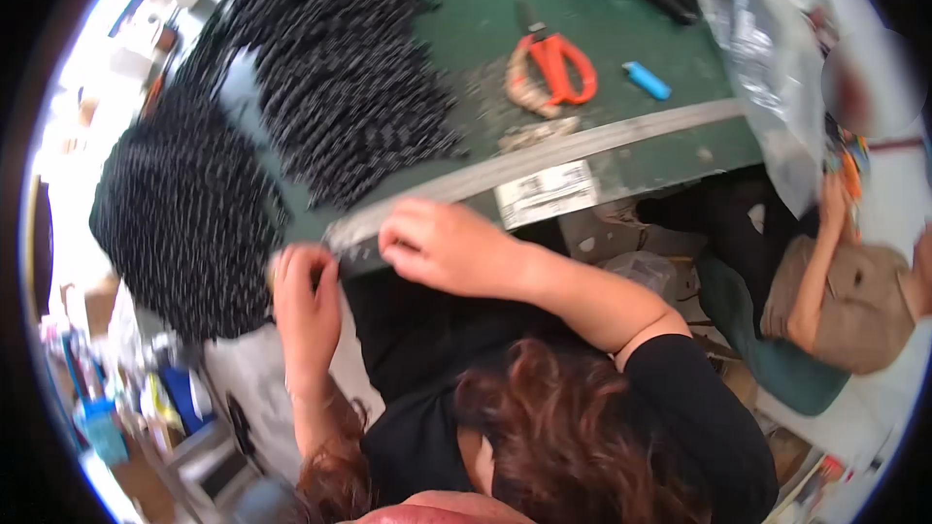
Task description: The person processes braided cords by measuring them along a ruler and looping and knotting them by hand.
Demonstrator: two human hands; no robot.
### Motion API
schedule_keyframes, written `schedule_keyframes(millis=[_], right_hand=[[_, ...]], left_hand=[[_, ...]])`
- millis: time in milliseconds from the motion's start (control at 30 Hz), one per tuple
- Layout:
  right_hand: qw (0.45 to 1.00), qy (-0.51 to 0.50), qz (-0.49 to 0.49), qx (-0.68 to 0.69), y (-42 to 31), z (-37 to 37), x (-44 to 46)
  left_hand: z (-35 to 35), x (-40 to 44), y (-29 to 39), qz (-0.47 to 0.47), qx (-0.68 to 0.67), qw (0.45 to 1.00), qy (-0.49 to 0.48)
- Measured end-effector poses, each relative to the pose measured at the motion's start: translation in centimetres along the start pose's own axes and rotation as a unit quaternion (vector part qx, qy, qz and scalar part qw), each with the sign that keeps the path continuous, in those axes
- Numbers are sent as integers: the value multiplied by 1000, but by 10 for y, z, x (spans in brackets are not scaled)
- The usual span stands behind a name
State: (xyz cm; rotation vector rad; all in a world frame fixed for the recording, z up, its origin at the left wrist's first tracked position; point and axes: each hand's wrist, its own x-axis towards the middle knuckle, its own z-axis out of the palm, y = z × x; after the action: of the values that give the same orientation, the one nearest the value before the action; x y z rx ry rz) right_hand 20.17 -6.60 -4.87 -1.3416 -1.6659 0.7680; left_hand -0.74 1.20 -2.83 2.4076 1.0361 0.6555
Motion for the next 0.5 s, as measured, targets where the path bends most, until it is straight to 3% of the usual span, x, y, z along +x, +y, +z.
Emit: schedule_keyframes(millis=[67,133,167,200,233,300,333,400,433,500], right_hand=[[993,-32,41,109,-5,-10,-6],[988,-14,42,146,1,-11,-13],[967,-38,45,249,2,-7,-16],[933,-66,44,352,2,-2,-17],[936,-55,42,345,2,5,-18],[872,-107,64,473,0,16,-20],[874,-102,61,470,-2,19,-22],[800,-155,130,565,-5,24,-27],[755,-182,165,608,-6,25,-29],[732,-181,179,632,-5,27,-33]], left_hand=[[-8,-4,2,-87,-211,972,-63],[-15,-9,11,-114,-462,874,-101],[-10,-6,17,-97,-467,871,-114],[-4,-6,28,-49,-520,850,-65],[1,-7,36,-3,-568,823,-14],[8,-7,45,6,-565,825,-8],[11,-8,47,6,-561,828,4],[17,-7,48,8,-557,830,15],[20,-8,47,3,-585,811,11],[25,-8,47,-11,-638,770,4]])
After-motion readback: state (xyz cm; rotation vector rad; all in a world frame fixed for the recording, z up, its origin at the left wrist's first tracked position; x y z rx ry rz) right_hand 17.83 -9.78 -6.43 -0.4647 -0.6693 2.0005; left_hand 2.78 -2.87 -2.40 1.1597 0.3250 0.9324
